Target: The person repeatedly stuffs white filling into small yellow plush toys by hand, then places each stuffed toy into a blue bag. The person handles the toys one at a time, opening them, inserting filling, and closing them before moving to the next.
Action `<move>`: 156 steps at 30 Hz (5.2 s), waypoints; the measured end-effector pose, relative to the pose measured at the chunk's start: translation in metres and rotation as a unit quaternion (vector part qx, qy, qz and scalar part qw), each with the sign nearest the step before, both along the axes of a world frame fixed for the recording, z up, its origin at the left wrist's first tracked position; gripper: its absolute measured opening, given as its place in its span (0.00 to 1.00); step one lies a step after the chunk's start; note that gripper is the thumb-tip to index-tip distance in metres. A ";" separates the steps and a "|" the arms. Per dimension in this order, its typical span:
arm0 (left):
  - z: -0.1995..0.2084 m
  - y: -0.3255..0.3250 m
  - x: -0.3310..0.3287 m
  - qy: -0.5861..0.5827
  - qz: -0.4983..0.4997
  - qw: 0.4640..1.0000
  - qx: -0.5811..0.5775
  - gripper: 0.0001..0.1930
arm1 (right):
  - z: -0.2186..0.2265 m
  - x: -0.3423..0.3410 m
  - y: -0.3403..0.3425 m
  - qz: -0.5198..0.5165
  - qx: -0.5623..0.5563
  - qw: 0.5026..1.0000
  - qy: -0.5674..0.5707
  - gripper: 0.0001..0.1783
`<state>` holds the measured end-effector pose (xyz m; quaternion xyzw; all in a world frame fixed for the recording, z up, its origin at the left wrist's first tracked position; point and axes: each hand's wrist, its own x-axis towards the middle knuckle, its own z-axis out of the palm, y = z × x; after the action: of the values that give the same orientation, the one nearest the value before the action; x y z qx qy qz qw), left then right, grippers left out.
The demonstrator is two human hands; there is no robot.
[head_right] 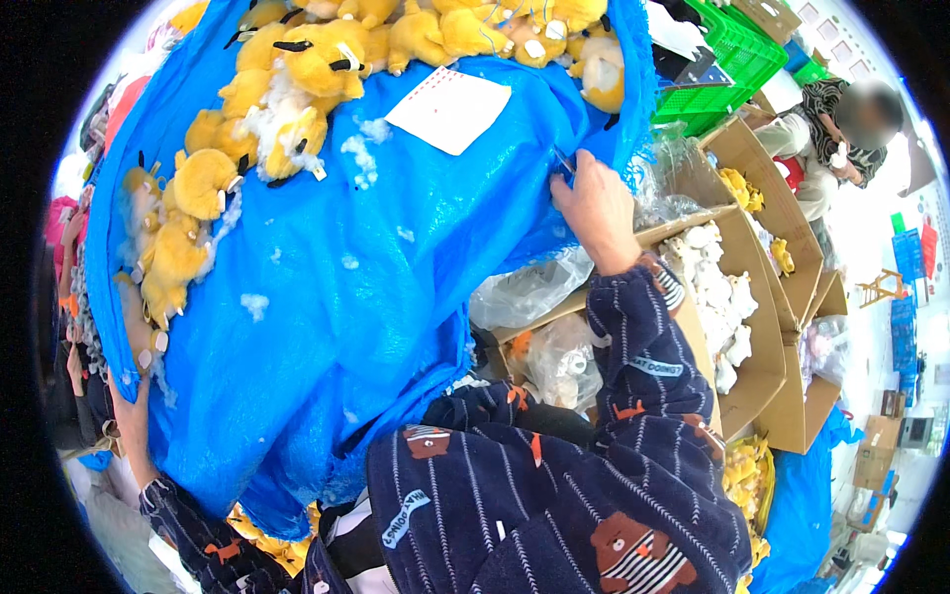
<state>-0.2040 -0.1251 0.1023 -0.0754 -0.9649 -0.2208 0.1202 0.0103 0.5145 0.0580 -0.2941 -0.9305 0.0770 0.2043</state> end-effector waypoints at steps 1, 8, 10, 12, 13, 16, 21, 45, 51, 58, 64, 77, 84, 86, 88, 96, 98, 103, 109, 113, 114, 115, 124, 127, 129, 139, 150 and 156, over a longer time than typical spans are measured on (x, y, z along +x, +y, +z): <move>-0.001 0.000 -0.001 -0.005 -0.004 1.000 0.014 0.36 | -0.017 -0.001 0.002 -0.002 -0.008 0.998 0.062 0.14; -0.007 0.000 -0.006 0.019 -0.024 0.999 0.027 0.37 | -0.020 0.026 0.000 0.046 -0.120 0.992 0.014 0.12; -0.012 -0.007 -0.006 0.014 -0.009 0.999 0.043 0.38 | -0.006 0.051 -0.006 0.134 -0.215 0.966 -0.055 0.12; -0.020 -0.016 -0.012 0.007 -0.002 0.998 0.066 0.39 | 0.024 0.070 -0.018 0.071 -0.433 0.898 0.042 0.10; -0.026 -0.024 -0.017 0.001 0.001 0.997 0.078 0.39 | 0.016 0.073 0.000 0.074 -0.374 0.909 0.166 0.10; -0.030 -0.021 -0.028 0.010 0.007 0.998 0.061 0.37 | 0.046 0.050 0.049 -0.026 -0.190 0.936 0.295 0.28; -0.042 -0.012 -0.033 0.055 0.010 0.997 0.046 0.34 | 0.052 -0.026 0.126 -0.059 -0.229 0.938 0.253 0.24; 0.013 0.060 0.096 -0.006 0.157 0.853 0.498 0.29 | 0.074 -0.217 -0.036 0.322 -0.371 0.841 0.227 0.15; -0.002 0.038 0.089 0.001 0.152 0.829 0.538 0.31 | 0.048 -0.150 0.093 0.119 -0.194 0.955 0.191 0.17; 0.001 0.032 0.096 -0.093 0.115 0.717 0.681 0.31 | 0.040 -0.113 0.162 -0.064 0.054 0.996 0.003 0.21; -0.012 0.023 0.089 -0.102 0.136 0.722 0.671 0.31 | 0.098 -0.094 0.120 -0.083 0.113 0.990 0.027 0.25; 0.007 0.034 0.109 0.160 0.062 0.972 0.161 0.34 | 0.052 -0.155 0.010 0.229 -0.001 0.973 -0.029 0.17; 0.031 0.076 0.146 0.271 0.071 0.959 -0.046 0.28 | 0.044 -0.178 0.000 0.151 0.076 0.981 -0.091 0.14; 0.044 0.092 0.146 0.257 -0.031 0.965 -0.031 0.22 | 0.031 -0.189 -0.003 0.098 0.084 0.989 -0.067 0.14; 0.053 0.101 0.146 0.191 -0.119 0.974 0.011 0.19 | 0.027 -0.198 -0.005 0.053 0.096 0.993 -0.040 0.14; 0.031 0.097 0.116 0.155 -0.040 0.983 0.093 0.25 | 0.025 -0.187 0.015 0.057 0.087 0.990 0.094 0.19; 0.031 0.094 0.112 0.171 -0.020 0.983 0.063 0.28 | 0.041 -0.172 0.014 0.065 0.035 0.990 0.119 0.21; 0.011 0.082 0.091 0.126 0.075 0.988 -0.048 0.37 | 0.086 -0.135 -0.075 0.279 -0.058 0.936 0.205 0.08; 0.008 0.070 0.075 0.053 0.063 0.996 -0.041 0.40 | 0.101 -0.076 -0.268 0.588 -0.118 0.797 0.071 0.19; 0.005 0.049 0.076 0.088 0.003 0.992 0.085 0.34 | 0.046 -0.064 -0.338 0.675 -0.102 0.730 -0.040 0.24; 0.007 0.043 0.083 0.099 -0.017 0.987 0.127 0.33 | 0.029 -0.061 -0.348 0.668 -0.097 0.732 -0.086 0.22; 0.008 0.042 0.087 0.112 -0.048 0.977 0.173 0.33 | 0.000 -0.062 -0.349 0.659 -0.074 0.745 -0.078 0.22; -0.010 0.090 0.173 -0.063 -0.174 0.585 0.789 0.35 | -0.087 -0.094 -0.330 0.622 -0.295 0.723 0.047 0.15; -0.033 0.115 0.199 -0.126 -0.155 0.469 0.860 0.37 | -0.049 -0.061 -0.324 0.317 -0.713 0.612 -0.128 0.21; -0.050 0.130 0.208 -0.165 -0.149 0.451 0.864 0.37 | -0.025 -0.039 -0.324 0.319 -0.792 0.513 -0.087 0.24; -0.032 0.117 0.240 0.001 -0.186 0.947 0.263 0.28 | -0.033 -0.020 -0.307 0.341 -0.810 0.476 -0.041 0.28; -0.065 0.059 0.219 -0.041 -0.062 0.976 0.206 0.10 | -0.037 -0.023 -0.269 0.311 -0.873 0.375 0.023 0.30; -0.019 0.106 0.183 -0.040 -0.199 0.931 0.302 0.20 | -0.034 -0.020 -0.247 0.233 -0.959 0.139 0.087 0.34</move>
<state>-0.0214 -0.0192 0.0837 -0.2175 -0.8218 -0.5240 0.0522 -0.0097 0.2674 0.0245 -0.0130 -0.1064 0.9758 -0.1908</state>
